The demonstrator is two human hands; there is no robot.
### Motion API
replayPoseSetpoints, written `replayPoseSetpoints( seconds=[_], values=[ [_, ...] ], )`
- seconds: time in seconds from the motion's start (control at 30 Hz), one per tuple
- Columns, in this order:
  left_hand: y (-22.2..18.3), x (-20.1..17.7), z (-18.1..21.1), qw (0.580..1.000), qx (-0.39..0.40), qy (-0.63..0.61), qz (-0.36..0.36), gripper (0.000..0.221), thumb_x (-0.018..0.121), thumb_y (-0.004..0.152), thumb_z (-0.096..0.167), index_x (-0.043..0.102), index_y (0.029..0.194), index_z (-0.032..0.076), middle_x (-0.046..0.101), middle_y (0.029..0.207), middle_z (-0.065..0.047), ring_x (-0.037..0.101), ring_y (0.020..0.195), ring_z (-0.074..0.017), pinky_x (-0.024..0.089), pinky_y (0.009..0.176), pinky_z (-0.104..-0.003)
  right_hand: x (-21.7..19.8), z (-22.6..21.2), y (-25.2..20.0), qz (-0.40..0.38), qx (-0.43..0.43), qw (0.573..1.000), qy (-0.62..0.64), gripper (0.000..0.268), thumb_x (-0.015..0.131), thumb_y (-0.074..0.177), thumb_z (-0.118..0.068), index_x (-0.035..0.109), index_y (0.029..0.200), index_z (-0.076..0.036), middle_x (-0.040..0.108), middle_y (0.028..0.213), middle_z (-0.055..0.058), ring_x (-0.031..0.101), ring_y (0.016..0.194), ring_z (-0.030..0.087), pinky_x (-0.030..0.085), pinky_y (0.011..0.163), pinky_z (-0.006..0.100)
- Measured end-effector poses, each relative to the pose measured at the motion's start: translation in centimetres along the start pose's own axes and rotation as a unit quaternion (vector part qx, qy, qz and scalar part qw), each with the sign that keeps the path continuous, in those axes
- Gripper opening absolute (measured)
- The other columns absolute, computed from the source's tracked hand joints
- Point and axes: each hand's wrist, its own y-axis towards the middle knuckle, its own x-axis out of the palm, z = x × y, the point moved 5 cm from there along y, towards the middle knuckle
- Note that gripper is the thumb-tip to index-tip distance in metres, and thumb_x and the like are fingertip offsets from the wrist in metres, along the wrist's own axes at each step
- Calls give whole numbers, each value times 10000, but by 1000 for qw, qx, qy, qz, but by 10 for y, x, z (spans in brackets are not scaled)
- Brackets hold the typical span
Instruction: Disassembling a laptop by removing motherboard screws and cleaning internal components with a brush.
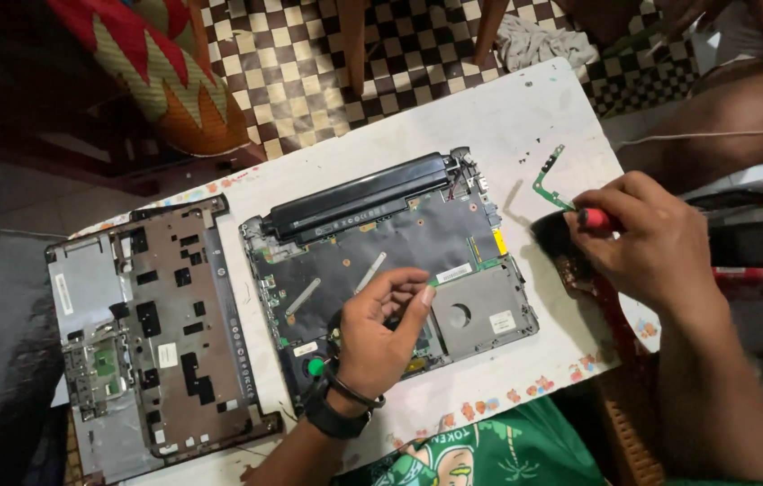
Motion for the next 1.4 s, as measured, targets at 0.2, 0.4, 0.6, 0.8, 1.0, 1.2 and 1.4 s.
replayPoseSetpoints(
  seconds=[0.2, 0.4, 0.6, 0.8, 1.0, 1.2, 1.4],
  values=[
    [0, 0, 2, 1000, 2, 20, 1, 211, 688, 951, 209, 743, 1092, 63, 731, 900, -25, 648, 798, -110, 581, 696, -260, 18, 4, 32, -78, -15, 995, 57, 221, 807, 921, -336, 791, 1078, -181, 670, 975, 0, 663, 830, 243, 469, 657, 402],
    [1, 0, -1, 1000, 3, 31, 0, 214, 689, 945, 212, 747, 1093, 68, 746, 913, -28, 664, 807, -113, 587, 704, -258, 46, 15, 56, -141, 5, 989, 48, 216, 754, 882, -293, 797, 1073, -202, 699, 1034, -6, 670, 882, 305, 472, 674, 465],
    [1, 1, 0, 1000, 1, 16, -2, 181, 692, 949, 175, 743, 1081, 63, 725, 880, -22, 633, 768, -103, 565, 670, -251, 44, 9, 66, -175, 41, 982, 59, 209, 763, 899, -338, 811, 1048, -199, 727, 1082, -21, 671, 942, 300, 475, 727, 476],
    [2, 1, 0, 1000, -4, 19, -5, 190, 684, 953, 196, 745, 1077, 65, 727, 884, -20, 638, 782, -110, 569, 684, -260, 45, 10, 68, -207, 61, 975, 51, 228, 741, 895, -305, 813, 1088, -207, 726, 1137, -39, 670, 980, 294, 489, 757, 474],
    [2, 1, 0, 1000, 1, 19, -2, 185, 691, 950, 187, 745, 1081, 69, 734, 901, -20, 642, 791, -107, 571, 691, -257, 42, 8, 68, -209, 57, 975, 45, 260, 723, 908, -322, 808, 1113, -186, 724, 1154, -24, 669, 986, 314, 491, 783, 509],
    [0, 1, 0, 1000, -6, 14, -4, 199, 683, 955, 210, 746, 1082, 71, 713, 859, -9, 623, 770, -100, 553, 675, -258, 44, 11, 66, -200, 47, 978, 33, 271, 719, 907, -332, 805, 1123, -193, 721, 1143, -25, 673, 980, 315, 497, 761, 500],
    [2, 1, 0, 1000, 0, 11, -8, 194, 676, 962, 198, 739, 1088, 65, 714, 881, -20, 633, 789, -114, 566, 689, -273, 46, 14, 65, -180, 33, 983, 27, 249, 735, 904, -311, 810, 1115, -203, 726, 1112, -16, 676, 954, 309, 496, 745, 485]
  ],
)
